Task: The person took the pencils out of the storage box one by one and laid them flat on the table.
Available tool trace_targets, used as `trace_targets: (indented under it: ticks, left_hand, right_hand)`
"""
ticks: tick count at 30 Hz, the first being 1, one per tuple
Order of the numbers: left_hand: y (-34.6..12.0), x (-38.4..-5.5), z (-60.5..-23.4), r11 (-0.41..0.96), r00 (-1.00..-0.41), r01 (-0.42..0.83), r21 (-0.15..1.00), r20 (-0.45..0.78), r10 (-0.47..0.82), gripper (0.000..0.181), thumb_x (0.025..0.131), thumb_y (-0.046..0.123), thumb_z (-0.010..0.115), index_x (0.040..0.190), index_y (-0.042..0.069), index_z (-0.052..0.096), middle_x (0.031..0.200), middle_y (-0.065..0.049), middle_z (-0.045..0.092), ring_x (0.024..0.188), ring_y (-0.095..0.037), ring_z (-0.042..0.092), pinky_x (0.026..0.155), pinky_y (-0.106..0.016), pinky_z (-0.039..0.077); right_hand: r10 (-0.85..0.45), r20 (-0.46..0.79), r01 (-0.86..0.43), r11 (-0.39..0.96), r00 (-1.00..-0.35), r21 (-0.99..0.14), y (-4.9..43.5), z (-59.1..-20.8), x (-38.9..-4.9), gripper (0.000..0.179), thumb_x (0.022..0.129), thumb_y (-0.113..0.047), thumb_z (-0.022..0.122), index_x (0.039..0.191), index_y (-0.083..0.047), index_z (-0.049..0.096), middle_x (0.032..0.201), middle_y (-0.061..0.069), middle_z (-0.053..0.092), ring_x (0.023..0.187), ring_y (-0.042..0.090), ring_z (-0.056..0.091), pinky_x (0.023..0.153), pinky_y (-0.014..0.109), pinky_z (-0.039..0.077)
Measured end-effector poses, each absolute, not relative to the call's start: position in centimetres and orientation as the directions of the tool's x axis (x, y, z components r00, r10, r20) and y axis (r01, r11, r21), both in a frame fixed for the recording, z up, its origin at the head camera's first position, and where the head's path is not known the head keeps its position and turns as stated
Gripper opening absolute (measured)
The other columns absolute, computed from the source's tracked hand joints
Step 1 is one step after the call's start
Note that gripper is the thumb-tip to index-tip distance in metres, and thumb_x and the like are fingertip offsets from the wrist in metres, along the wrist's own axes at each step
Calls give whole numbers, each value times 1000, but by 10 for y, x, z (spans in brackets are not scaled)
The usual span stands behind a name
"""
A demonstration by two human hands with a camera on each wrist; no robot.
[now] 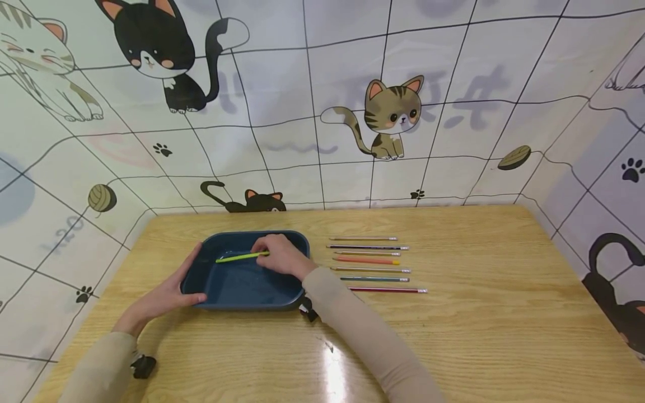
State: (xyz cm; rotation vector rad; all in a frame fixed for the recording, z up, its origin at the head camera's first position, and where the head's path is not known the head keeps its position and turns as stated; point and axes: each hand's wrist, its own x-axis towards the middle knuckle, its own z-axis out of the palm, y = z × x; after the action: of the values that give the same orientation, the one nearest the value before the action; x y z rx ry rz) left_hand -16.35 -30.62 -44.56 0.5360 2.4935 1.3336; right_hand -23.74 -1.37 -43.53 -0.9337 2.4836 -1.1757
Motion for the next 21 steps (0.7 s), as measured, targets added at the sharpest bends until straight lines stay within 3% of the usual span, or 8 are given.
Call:
trace_targets:
  ticks: [21]
  left_hand:
    - [-306, -164, -448, 523, -898, 226, 822, -32, 438, 112, 81, 16, 78, 156, 24, -5, 160, -16, -5, 141, -43, -1, 103, -69, 9]
  right_hand:
    - [-632, 193, -529, 399, -751, -749, 3, -410, -229, 24, 92, -4, 56, 112, -5, 69, 111, 5, 66, 102, 19, 58, 88, 33, 46]
